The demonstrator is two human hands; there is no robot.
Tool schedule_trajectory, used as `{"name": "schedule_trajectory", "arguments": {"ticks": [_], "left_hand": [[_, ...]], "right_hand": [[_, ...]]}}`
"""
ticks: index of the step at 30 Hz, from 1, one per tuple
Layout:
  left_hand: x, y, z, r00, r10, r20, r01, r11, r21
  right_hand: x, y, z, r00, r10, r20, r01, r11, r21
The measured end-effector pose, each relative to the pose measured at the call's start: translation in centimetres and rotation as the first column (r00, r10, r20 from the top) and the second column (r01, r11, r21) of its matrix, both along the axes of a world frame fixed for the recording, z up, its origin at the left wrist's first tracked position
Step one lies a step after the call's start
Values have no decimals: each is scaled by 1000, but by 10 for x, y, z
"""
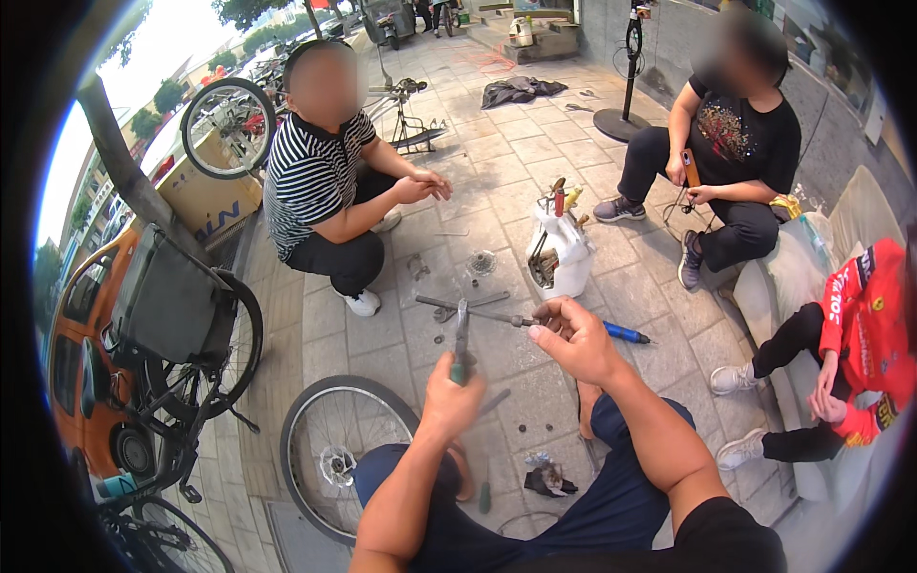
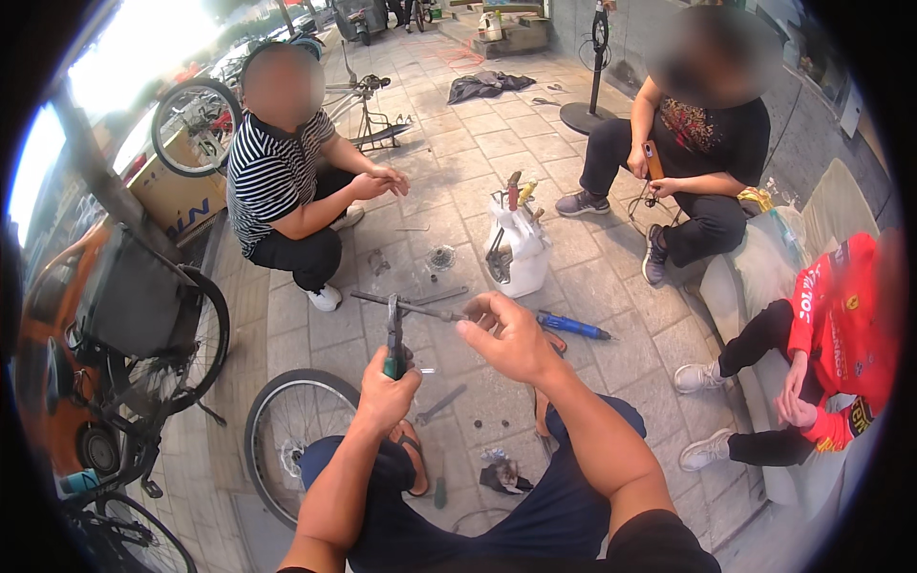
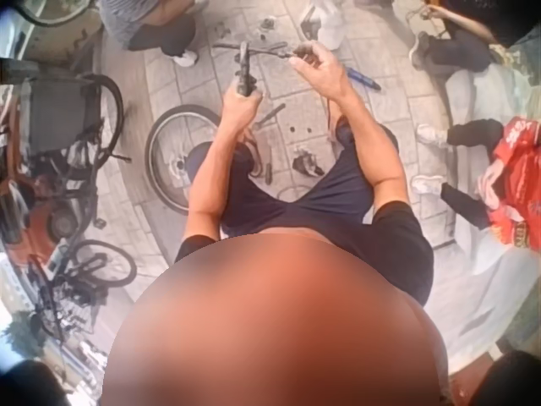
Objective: The person sits on the ground and uses pliers and a wrench to adjust components on a bicycle wheel hub. They handle small metal parts, place them into the hub, and tighten fasteners while other people sit nearby.
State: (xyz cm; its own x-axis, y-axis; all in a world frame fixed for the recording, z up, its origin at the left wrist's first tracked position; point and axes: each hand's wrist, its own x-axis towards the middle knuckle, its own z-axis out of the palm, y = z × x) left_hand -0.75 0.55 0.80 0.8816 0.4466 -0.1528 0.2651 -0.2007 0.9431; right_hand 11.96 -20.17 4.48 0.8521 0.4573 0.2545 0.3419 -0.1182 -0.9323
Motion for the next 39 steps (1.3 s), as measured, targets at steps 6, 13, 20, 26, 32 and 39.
{"name": "schedule_trajectory", "arguments": {"ticks": [6, 13, 20, 26, 32, 39], "left_hand": [[0, -3, 5, 1000, -19, 5, 19, 999, 40], [1, -3, 6, 1000, 8, -16, -9, 1000, -22], [2, -1, 0, 1000, -5, -9, 4, 998, -68], [1, 1, -4, 1000, -1, 12, 2, 997, -78], [1, 1, -3, 1000, -28, -5, 28, 999, -16], [0, 4, -5, 1000, -14, -20, 13, 1000, -17]], "right_hand": [[6, -4, 3, 946, 82, -314, -109, 992, -67], [-2, -4, 10, 994, -13, 109, 21, 998, -67], [6, -5, 10, 911, 127, -393, -159, 986, -49], [-5, -2, 7, 987, -12, 162, 19, 999, -46], [8, -4, 4, 895, 155, -418, -201, 977, -68], [-6, 4, 1, 963, -60, 263, 60, 998, 8]]}}
